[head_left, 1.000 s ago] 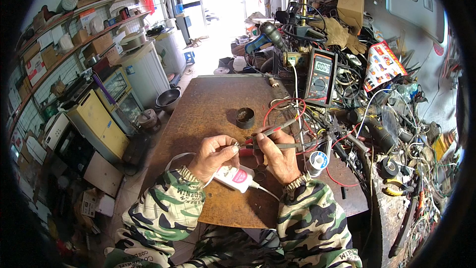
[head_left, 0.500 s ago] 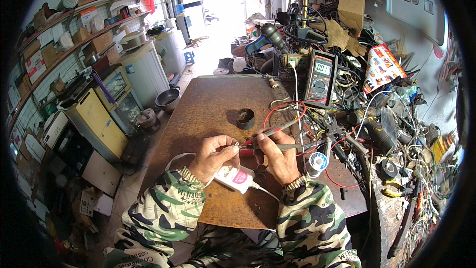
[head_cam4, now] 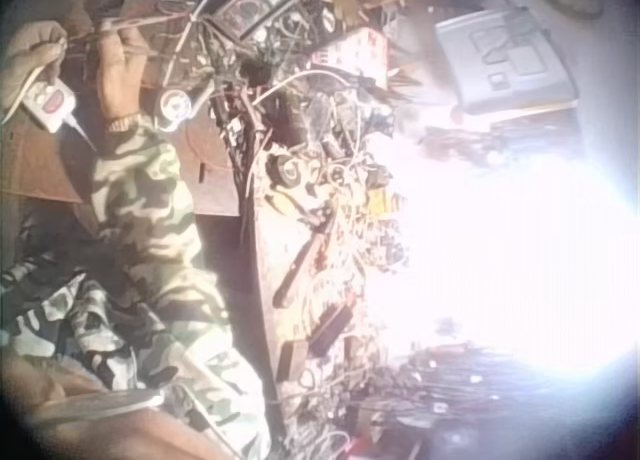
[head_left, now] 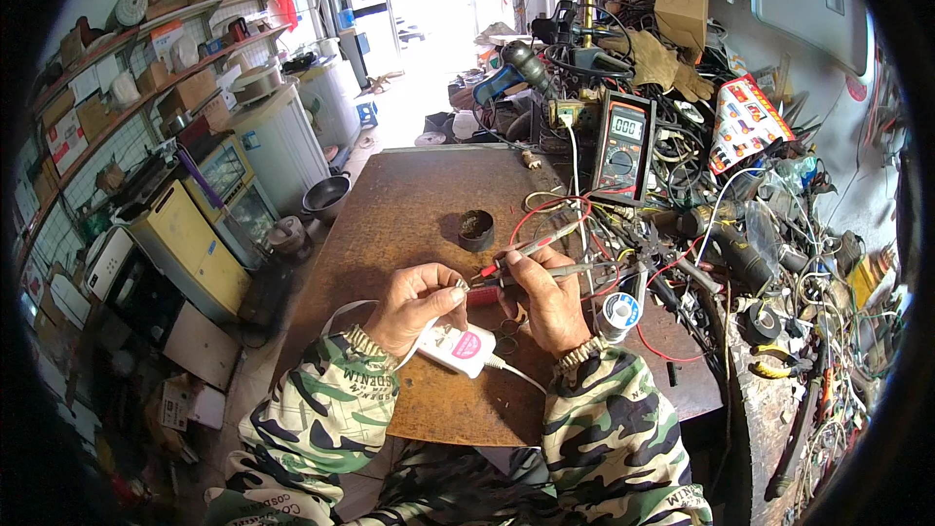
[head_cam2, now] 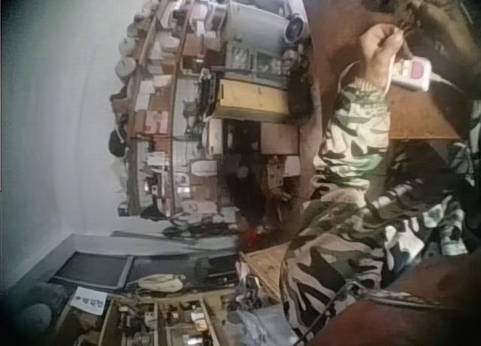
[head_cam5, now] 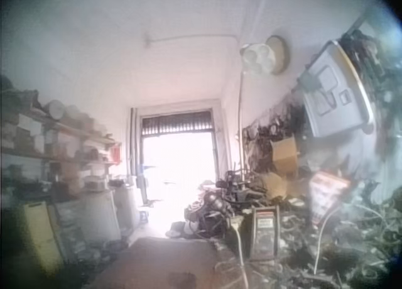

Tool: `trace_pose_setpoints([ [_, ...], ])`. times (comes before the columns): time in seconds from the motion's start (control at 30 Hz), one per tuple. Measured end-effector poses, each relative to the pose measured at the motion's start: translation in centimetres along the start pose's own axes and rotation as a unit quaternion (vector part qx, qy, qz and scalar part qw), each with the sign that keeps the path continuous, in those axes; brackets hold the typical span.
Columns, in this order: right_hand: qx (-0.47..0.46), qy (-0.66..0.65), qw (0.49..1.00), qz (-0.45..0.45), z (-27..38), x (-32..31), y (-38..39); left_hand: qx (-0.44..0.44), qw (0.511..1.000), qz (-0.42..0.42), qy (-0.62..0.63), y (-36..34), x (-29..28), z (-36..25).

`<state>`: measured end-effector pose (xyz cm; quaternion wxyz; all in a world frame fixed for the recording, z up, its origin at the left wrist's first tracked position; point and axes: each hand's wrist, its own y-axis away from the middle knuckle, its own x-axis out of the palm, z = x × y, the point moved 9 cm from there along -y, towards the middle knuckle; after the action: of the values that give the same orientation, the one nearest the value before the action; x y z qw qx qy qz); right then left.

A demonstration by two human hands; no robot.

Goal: The person uses a soldering iron and pliers to work on a white power adapter, repeatedly stripping, twisting, and soldering wires while checking a multimeter. The person handles the adapter and wires throughout the clip.

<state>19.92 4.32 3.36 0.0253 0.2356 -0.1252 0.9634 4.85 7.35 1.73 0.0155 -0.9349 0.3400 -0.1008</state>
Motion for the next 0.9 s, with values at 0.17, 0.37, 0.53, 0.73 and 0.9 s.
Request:
trace_pose_setpoints([
  [0.17, 0.013, 0.005, 1.000, 0.009, -0.38, -0.08, -0.04, -0.009, 1.000, 0.006, 0.003, -0.11, 0.30, 0.09],
  [0.37, 0.017, 0.012, 1.000, 0.008, -0.43, -0.03, 0.01, -0.003, 1.000, 0.005, 0.005, -0.04, 0.43, -0.07],
  [0.53, 0.025, 0.010, 1.000, 0.001, -0.40, -0.08, 0.11, 0.002, 1.000, 0.005, -0.004, -0.03, 0.56, -0.27],
  [0.73, 0.026, 0.010, 0.999, 0.015, -0.23, 0.12, 0.15, 0.006, 1.000, -0.001, 0.004, -0.02, 0.26, -0.19],
  [0.9, 0.028, 0.013, 0.999, 0.011, -0.52, -0.16, 0.08, 0.009, 1.000, -0.001, 0.018, -0.15, 0.05, 0.03],
])
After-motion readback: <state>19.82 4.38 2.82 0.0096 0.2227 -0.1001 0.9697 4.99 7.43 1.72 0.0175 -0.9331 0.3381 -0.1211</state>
